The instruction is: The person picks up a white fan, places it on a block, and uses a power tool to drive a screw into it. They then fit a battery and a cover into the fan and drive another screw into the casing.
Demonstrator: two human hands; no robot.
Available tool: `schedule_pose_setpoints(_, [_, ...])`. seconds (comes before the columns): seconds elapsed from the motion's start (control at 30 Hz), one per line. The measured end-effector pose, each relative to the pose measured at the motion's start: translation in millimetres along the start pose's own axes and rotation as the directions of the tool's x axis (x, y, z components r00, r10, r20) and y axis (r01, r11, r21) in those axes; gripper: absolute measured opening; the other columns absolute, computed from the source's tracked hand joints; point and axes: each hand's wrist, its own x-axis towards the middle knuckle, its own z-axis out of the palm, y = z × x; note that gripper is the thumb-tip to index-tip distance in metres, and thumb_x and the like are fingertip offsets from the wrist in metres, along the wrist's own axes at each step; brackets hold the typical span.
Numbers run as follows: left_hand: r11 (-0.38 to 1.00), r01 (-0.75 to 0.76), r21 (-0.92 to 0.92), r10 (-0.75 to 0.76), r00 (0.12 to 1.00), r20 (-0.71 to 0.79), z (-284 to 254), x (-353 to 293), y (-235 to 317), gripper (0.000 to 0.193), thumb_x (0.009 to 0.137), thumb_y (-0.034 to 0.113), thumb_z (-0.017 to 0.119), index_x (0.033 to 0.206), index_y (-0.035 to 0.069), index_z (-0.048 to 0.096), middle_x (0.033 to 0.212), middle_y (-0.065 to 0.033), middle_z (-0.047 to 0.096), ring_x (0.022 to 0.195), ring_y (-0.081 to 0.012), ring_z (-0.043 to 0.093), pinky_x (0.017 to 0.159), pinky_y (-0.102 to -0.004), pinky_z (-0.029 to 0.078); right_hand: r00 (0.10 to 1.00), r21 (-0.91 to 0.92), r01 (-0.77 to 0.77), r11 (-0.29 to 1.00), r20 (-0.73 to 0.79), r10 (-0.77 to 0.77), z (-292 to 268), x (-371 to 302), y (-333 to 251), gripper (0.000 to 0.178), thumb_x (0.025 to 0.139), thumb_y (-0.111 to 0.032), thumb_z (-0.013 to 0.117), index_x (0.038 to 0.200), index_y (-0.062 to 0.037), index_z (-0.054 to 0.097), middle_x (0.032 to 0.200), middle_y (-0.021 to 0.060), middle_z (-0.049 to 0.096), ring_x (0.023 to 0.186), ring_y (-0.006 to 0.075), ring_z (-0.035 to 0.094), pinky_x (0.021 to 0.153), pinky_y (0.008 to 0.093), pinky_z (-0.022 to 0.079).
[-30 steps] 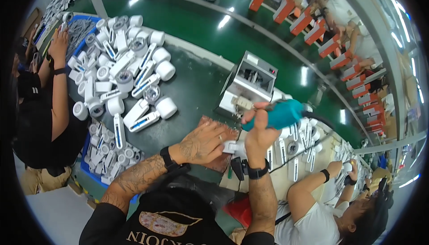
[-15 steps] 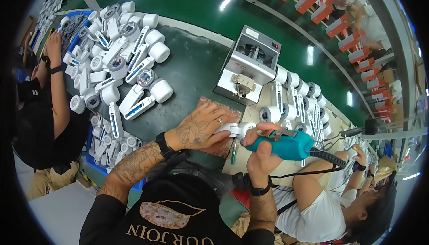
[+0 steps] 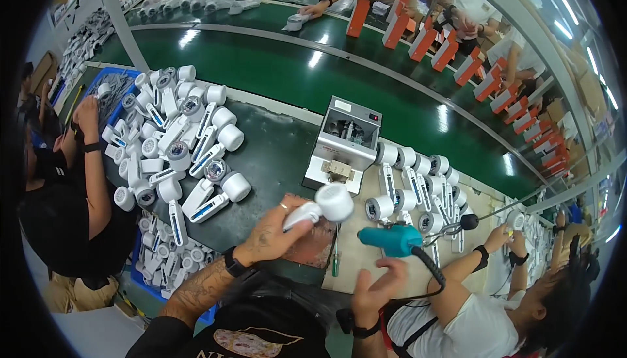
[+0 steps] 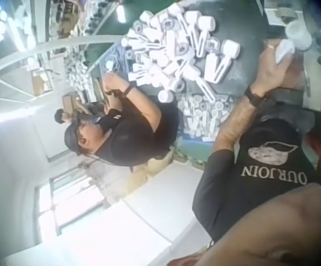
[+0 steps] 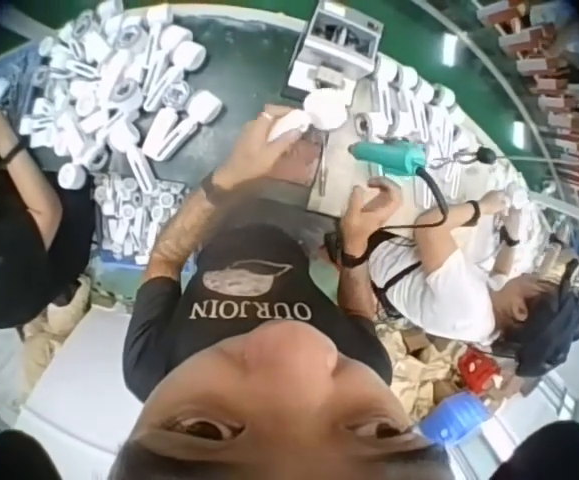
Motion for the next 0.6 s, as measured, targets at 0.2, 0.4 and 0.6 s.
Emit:
schedule_pose_setpoints(0.2, [0.91,0.123,-0.397,-0.154,0.987,-0.048,-6,-11,-21,0.036,0.1,0.016,0.058,0.131,-0.001,0.047,0.106,-0.009,0.067,0.083,-0.0116,0.061,0.074,-0.0278,0.049,0.853,-0.294,-0.1,0.951,0.467,0.234,22,-25,-9,0.05,0.081,-0.015,0.077,0.123,0.004,0.056,0.1,0.0177,0.056,0.089,0.034,0.057,0.079,0.0403,0.049])
schedule_pose_setpoints(0.4, [0.861,0.093,-0.499,-0.178,0.976,-0.125,-10,-12,-18,0.03,0.101,0.013,0.051,0.127,-0.001,0.046,0.097,-0.0071,0.063,0.068,-0.0074,0.05,0.062,-0.0227,0.042,0.805,-0.358,0.03,0.933,0.563,0.19,16,-24,-20,0.051,0.08,-0.016,0.076,0.124,0.0018,0.056,0.099,0.0178,0.058,0.09,0.0357,0.061,0.075,0.043,0.051])
schedule_pose_setpoints(0.6, [0.855,0.103,-0.508,-0.199,0.97,-0.139,-11,-16,-21,0.027,0.1,0.011,0.051,0.123,-0.001,0.047,0.096,-0.007,0.063,0.067,-0.0074,0.049,0.061,-0.0229,0.042,0.793,-0.411,-0.197,0.89,0.466,0.391,8,-28,-14,0.039,0.081,-0.008,0.065,0.119,-0.0016,0.059,0.091,0.0198,0.061,0.078,0.0374,0.064,0.069,0.0437,0.052])
